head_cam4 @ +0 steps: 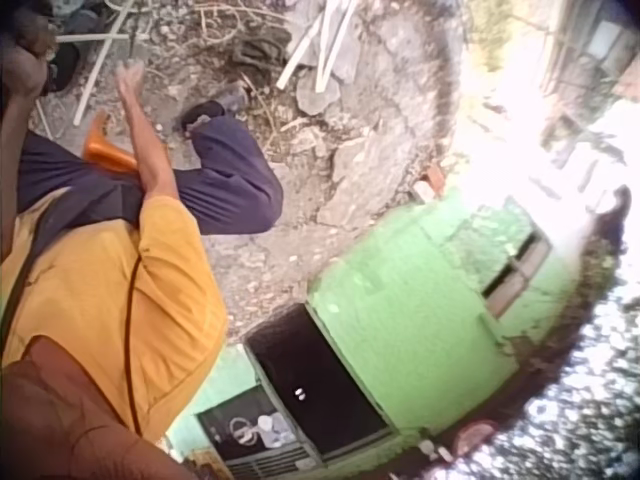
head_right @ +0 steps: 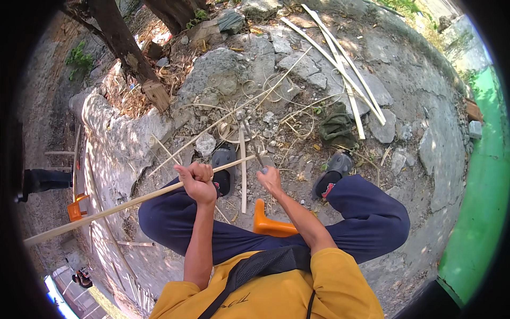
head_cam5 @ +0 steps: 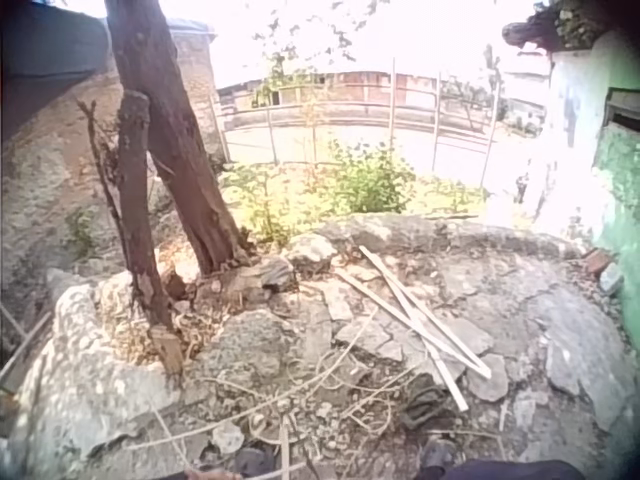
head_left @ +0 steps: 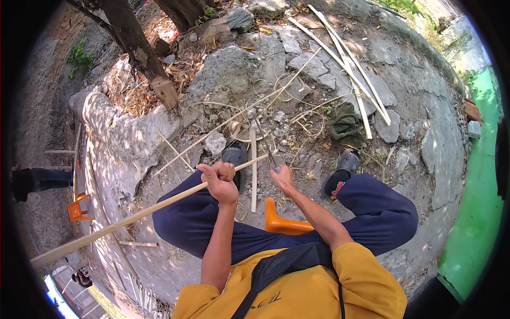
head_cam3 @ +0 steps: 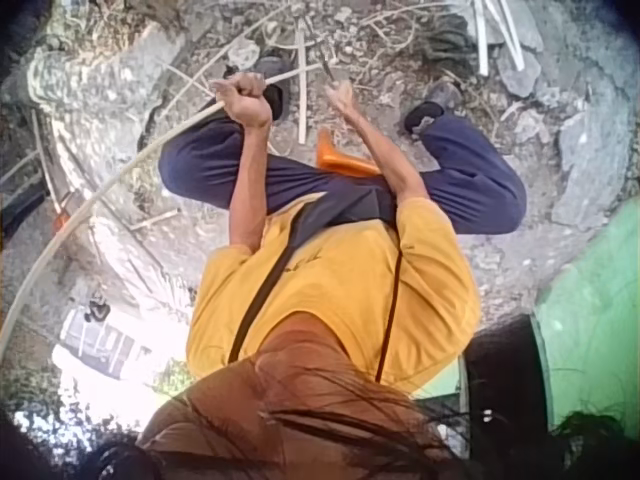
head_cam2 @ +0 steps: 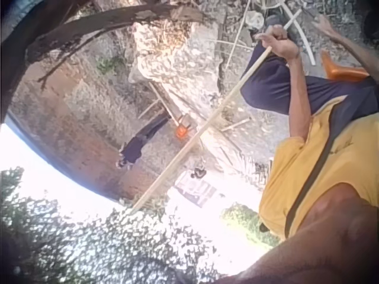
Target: The person shaves a bamboo stick using a knife, lays the knife on the ground, and bends the bamboo stick by hand.
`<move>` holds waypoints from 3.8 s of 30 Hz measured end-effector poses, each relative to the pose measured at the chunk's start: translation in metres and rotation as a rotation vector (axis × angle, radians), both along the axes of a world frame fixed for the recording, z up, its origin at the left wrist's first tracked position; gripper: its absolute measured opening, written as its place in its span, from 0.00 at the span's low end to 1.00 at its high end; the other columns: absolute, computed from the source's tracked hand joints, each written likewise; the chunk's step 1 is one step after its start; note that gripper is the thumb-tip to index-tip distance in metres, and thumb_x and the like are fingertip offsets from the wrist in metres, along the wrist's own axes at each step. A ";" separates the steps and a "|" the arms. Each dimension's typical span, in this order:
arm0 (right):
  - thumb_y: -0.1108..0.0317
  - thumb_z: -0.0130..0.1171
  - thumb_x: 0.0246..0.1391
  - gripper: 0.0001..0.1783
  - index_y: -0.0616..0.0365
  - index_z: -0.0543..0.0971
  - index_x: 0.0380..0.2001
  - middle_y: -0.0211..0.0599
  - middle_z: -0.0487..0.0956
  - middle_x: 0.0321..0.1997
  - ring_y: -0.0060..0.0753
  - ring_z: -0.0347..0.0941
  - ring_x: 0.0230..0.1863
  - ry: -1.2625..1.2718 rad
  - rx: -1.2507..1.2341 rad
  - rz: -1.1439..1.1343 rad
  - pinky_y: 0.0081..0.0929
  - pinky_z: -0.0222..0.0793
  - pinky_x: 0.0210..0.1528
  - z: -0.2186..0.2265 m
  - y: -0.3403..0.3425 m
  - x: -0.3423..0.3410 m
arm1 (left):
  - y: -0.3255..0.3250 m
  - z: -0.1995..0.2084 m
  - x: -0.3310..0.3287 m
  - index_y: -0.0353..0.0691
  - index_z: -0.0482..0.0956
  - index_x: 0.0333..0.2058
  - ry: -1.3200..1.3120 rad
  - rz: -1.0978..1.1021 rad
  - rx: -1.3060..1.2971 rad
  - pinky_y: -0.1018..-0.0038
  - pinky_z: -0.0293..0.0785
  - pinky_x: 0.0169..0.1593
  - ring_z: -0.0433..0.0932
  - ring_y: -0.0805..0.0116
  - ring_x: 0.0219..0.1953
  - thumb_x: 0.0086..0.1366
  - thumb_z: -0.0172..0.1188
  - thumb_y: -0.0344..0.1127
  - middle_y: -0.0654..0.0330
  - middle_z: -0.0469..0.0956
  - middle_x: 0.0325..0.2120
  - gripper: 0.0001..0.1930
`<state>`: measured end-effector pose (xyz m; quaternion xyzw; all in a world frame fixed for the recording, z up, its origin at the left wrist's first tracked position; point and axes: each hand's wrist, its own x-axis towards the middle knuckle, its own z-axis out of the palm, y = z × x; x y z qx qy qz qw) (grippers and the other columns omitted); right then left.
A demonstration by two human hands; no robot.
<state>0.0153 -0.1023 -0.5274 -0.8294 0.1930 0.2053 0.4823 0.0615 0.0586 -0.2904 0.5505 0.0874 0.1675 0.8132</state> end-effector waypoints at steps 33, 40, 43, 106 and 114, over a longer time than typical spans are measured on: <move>0.58 0.60 0.45 0.21 0.67 0.82 0.35 0.53 0.82 0.28 0.48 0.79 0.32 0.066 -0.038 0.027 0.42 0.73 0.38 -0.002 -0.011 -0.011 | -0.004 -0.005 -0.010 0.44 0.47 0.14 -0.068 -0.106 0.038 0.73 0.40 0.21 0.41 0.77 0.14 0.77 0.32 0.61 0.71 0.43 0.12 0.34; 0.59 0.60 0.44 0.18 0.66 0.80 0.29 0.48 0.78 0.23 0.42 0.73 0.25 -0.149 0.192 0.020 0.42 0.70 0.34 0.037 0.015 -0.029 | 0.005 -0.001 -0.011 0.44 0.47 0.14 -0.054 -0.051 0.089 0.73 0.39 0.21 0.40 0.77 0.15 0.77 0.33 0.61 0.71 0.43 0.12 0.35; 0.59 0.62 0.43 0.18 0.65 0.81 0.29 0.51 0.81 0.25 0.48 0.76 0.27 0.099 -0.021 0.023 0.43 0.71 0.37 -0.020 -0.033 -0.037 | -0.009 -0.006 -0.003 0.44 0.47 0.15 -0.054 -0.101 0.030 0.73 0.39 0.21 0.40 0.77 0.15 0.77 0.33 0.61 0.71 0.43 0.12 0.34; 0.50 0.57 0.63 0.22 0.61 0.75 0.31 0.35 0.76 0.20 0.27 0.74 0.18 0.071 0.128 0.135 0.31 0.67 0.22 0.079 -0.060 -0.082 | -0.012 0.006 0.044 0.46 0.54 0.13 0.049 -0.067 0.087 0.73 0.39 0.21 0.47 0.80 0.16 0.77 0.40 0.58 0.73 0.49 0.12 0.34; 0.44 0.50 0.67 0.26 0.58 0.72 0.30 0.30 0.71 0.17 0.24 0.67 0.13 0.049 0.379 0.013 0.28 0.62 0.16 0.084 -0.052 -0.100 | -0.019 0.014 0.047 0.45 0.53 0.13 0.058 -0.074 0.107 0.72 0.40 0.22 0.47 0.80 0.17 0.76 0.40 0.60 0.74 0.49 0.12 0.34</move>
